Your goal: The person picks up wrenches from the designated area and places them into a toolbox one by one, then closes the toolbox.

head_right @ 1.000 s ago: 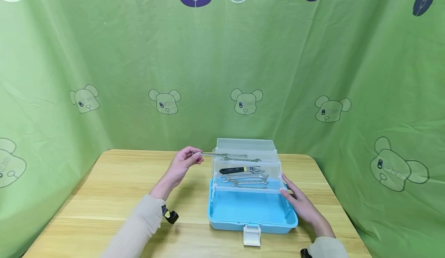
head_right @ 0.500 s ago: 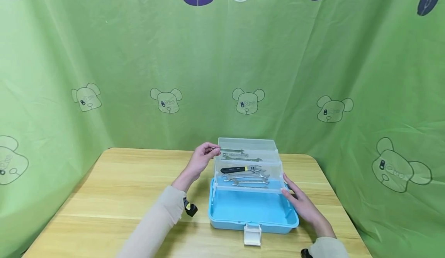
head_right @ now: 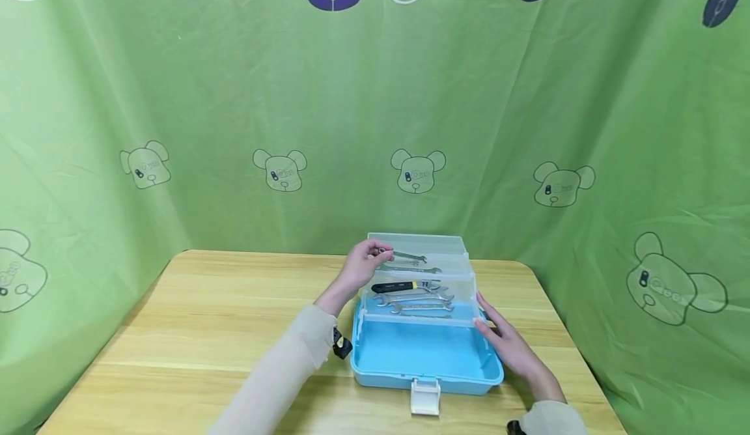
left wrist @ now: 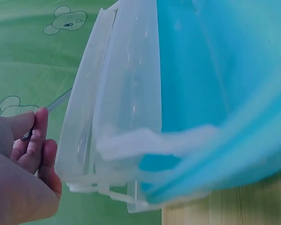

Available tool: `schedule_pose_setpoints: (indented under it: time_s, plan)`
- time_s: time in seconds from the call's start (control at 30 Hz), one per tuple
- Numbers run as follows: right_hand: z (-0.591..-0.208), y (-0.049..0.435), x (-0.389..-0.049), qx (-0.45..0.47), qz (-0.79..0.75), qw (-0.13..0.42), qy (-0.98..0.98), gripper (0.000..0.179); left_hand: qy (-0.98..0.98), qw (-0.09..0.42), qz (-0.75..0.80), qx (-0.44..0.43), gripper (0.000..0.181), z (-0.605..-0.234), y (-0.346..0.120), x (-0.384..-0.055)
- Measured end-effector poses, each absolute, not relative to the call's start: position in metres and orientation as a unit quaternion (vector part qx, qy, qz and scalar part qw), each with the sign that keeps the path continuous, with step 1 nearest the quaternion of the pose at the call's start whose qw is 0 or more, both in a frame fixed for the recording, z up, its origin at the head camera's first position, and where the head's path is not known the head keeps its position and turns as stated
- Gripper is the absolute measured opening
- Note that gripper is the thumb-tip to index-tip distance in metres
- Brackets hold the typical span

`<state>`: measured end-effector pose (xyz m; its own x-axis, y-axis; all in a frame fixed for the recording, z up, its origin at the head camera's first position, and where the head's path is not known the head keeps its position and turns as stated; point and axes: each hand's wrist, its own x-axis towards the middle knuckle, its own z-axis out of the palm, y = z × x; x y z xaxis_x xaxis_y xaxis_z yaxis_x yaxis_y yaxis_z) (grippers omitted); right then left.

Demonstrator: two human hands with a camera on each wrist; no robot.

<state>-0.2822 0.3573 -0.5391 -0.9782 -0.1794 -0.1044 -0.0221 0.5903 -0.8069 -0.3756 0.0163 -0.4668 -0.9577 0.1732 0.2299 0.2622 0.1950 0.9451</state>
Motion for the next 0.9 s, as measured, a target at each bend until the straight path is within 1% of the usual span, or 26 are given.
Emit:
schedule_pose_setpoints:
  time_s: [0.17, 0.53, 0.67, 0.77, 0.9]
  plan:
    - [-0.54, 0.358, -0.282, -0.059, -0.454, 0.085, 0.885, 0.073, -0.797, 0.037, -0.588, -0.132, 0.014, -0.465, 0.025, -0.375]
    - [-0.544, 0.36, -0.285, -0.05, -0.454, 0.092, 0.885, 0.073, -0.885, 0.098, -0.422, -0.17, 0.012, -0.463, 0.03, -0.379]
    - [-0.546, 0.36, -0.285, -0.05, -0.457, 0.091, 0.883, 0.071, -0.899, 0.117, -0.383, -0.178, 0.011, -0.466, 0.031, -0.382]
    - [-0.546, 0.36, -0.285, -0.051, -0.458, 0.09, 0.883, 0.07, -0.901, 0.121, -0.372, -0.185, 0.012, -0.467, 0.031, -0.383]
    - [-0.545, 0.36, -0.285, -0.051, -0.457, 0.09, 0.883, 0.071, -0.9, 0.111, -0.372, -0.196, 0.015, -0.467, 0.029, -0.384]
